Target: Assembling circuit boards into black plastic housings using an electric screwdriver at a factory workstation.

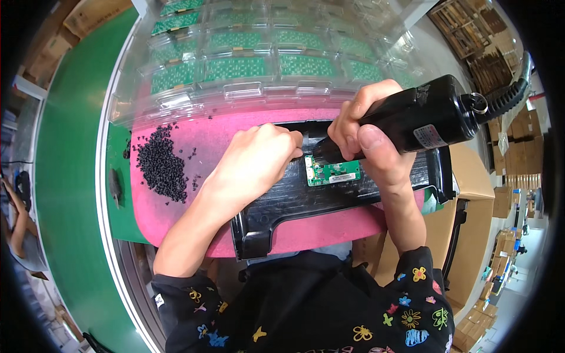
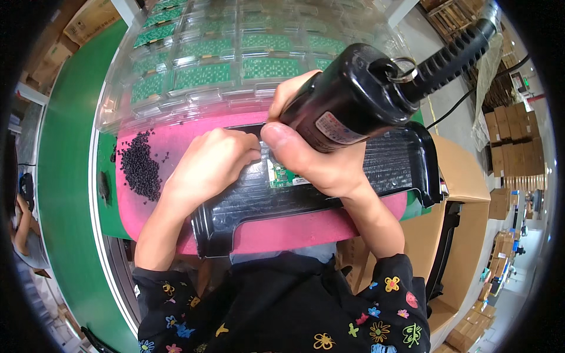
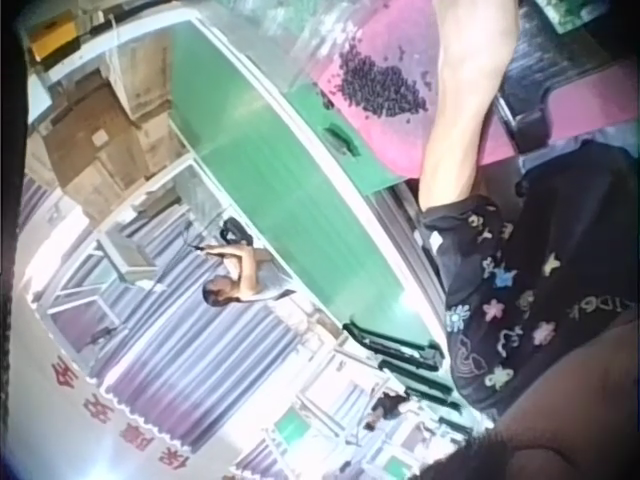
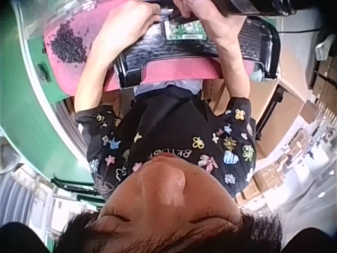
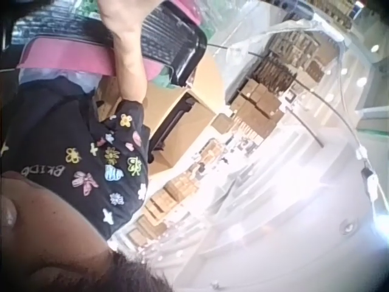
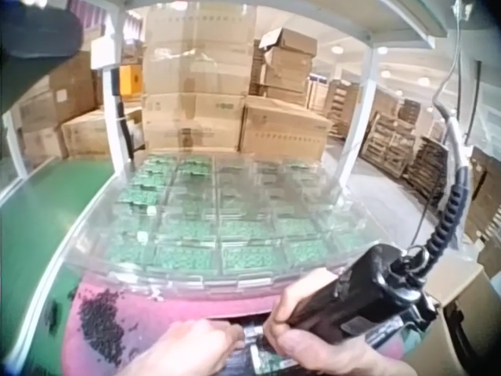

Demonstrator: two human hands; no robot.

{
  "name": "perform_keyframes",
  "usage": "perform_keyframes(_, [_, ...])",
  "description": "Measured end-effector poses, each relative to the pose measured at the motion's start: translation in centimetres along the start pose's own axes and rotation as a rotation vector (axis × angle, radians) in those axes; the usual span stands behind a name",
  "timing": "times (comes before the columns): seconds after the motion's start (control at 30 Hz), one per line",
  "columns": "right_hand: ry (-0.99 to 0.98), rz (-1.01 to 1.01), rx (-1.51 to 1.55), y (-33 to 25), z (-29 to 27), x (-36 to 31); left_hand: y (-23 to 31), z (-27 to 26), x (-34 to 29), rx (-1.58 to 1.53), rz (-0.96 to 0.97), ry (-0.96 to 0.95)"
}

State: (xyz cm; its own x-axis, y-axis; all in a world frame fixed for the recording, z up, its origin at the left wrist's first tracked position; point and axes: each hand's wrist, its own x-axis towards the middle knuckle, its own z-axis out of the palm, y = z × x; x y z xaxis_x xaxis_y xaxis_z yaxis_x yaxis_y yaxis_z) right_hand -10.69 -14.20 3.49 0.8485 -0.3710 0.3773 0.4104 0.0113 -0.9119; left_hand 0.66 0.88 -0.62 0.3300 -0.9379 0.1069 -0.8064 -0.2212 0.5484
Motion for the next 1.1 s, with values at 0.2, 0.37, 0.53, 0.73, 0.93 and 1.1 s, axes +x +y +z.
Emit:
perform_keyframes(0.2, [-0.132,0.029,-0.064,0.5,0.5,0.6,0.2,0.2,0.0,0.014,-0.021,-0.038])
perform_keyframes(0.37, [-0.081,-0.045,-0.034,1.4,0.8,0.0,0.4,0.2,0.0,0.020,0.002,-0.040])
perform_keyframes(0.53, [-0.040,-0.053,0.022,0.7,-0.3,-0.6,0.4,0.5,0.3,-0.034,0.060,-0.050])
perform_keyframes(0.73, [-0.178,0.086,0.032,0.5,0.5,0.9,0.6,0.5,0.5,-0.052,0.003,0.019])
perform_keyframes(0.93, [-0.067,-0.001,0.049,0.7,0.1,-0.7,1.1,-0.1,0.3,0.000,0.029,-0.032])
perform_keyframes(1.1, [0.022,-0.124,0.174,0.3,-1.3,-1.7,0.7,0.2,0.6,-0.033,0.067,-0.065])
